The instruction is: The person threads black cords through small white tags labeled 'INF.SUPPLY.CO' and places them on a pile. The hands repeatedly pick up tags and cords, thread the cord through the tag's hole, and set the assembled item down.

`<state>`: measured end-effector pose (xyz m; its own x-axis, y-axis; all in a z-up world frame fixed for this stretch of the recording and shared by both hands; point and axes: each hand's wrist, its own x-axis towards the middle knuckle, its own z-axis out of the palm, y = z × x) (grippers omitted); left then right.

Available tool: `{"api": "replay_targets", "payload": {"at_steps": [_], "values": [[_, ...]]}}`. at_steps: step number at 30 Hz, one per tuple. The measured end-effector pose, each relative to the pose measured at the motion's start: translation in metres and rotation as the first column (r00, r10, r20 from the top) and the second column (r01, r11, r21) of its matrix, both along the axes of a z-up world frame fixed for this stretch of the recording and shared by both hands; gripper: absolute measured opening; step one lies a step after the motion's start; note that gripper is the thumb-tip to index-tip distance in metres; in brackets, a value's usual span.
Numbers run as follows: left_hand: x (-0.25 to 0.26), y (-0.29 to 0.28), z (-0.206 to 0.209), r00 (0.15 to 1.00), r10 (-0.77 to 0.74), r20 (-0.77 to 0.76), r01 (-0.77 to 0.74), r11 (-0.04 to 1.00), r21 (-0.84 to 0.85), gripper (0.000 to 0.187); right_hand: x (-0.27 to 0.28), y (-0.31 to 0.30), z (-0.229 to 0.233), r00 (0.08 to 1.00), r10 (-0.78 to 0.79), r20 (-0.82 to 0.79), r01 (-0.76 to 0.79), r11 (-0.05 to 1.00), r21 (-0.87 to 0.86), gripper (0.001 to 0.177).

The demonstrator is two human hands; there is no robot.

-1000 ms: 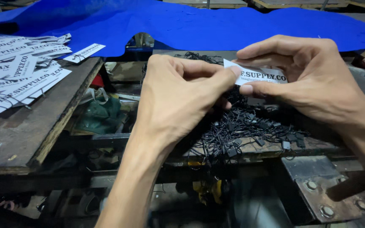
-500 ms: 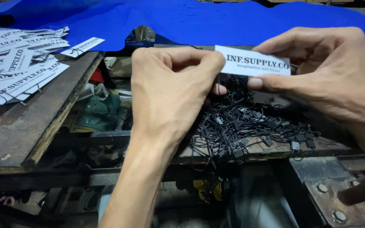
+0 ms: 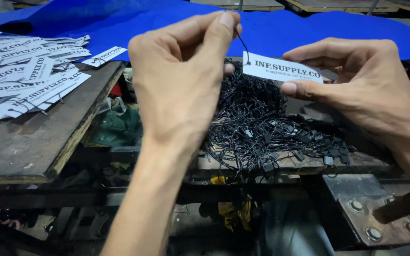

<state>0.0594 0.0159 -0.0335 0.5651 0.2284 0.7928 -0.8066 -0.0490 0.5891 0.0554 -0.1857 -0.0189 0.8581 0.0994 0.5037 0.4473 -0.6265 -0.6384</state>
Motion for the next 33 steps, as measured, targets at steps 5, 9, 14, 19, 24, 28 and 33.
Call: {"api": "replay_targets", "payload": {"at_steps": [5,9,14,19,24,28,33], "values": [[-0.019,0.003,0.023,0.854,-0.403,-0.331,0.278,0.889,-0.365,0.028,0.001,-0.001,-0.001,0.999,-0.042,-0.013,0.042,0.999,-0.012,0.035],[-0.019,0.009,0.020,0.809,-0.524,-0.267,0.382,0.813,-0.438,0.030,-0.001,0.000,0.000,0.999,-0.020,-0.035,0.021,0.999,0.042,0.036],[-0.030,0.010,0.029,0.827,-0.287,-0.482,0.149,0.941,-0.305,0.022,0.000,-0.001,0.000,1.000,-0.016,0.004,0.016,1.000,0.002,0.037],[-0.033,0.010,0.030,0.780,-0.205,-0.591,0.129,0.977,-0.167,0.024,0.001,-0.003,-0.002,1.000,-0.001,0.021,0.001,1.000,0.007,0.038],[-0.039,0.008,0.036,0.702,-0.147,-0.697,0.131,0.988,-0.076,0.018,0.001,-0.004,-0.003,0.999,0.008,0.039,-0.008,1.000,-0.008,0.038],[-0.039,0.006,0.035,0.672,-0.093,-0.734,0.153,0.988,0.015,0.021,0.003,-0.006,-0.003,0.998,0.027,0.060,-0.026,1.000,-0.006,0.041],[-0.046,0.004,0.043,0.604,0.019,-0.797,0.131,0.984,0.123,0.018,0.002,-0.006,-0.003,0.998,0.013,0.061,-0.013,1.000,-0.008,0.039]]}}
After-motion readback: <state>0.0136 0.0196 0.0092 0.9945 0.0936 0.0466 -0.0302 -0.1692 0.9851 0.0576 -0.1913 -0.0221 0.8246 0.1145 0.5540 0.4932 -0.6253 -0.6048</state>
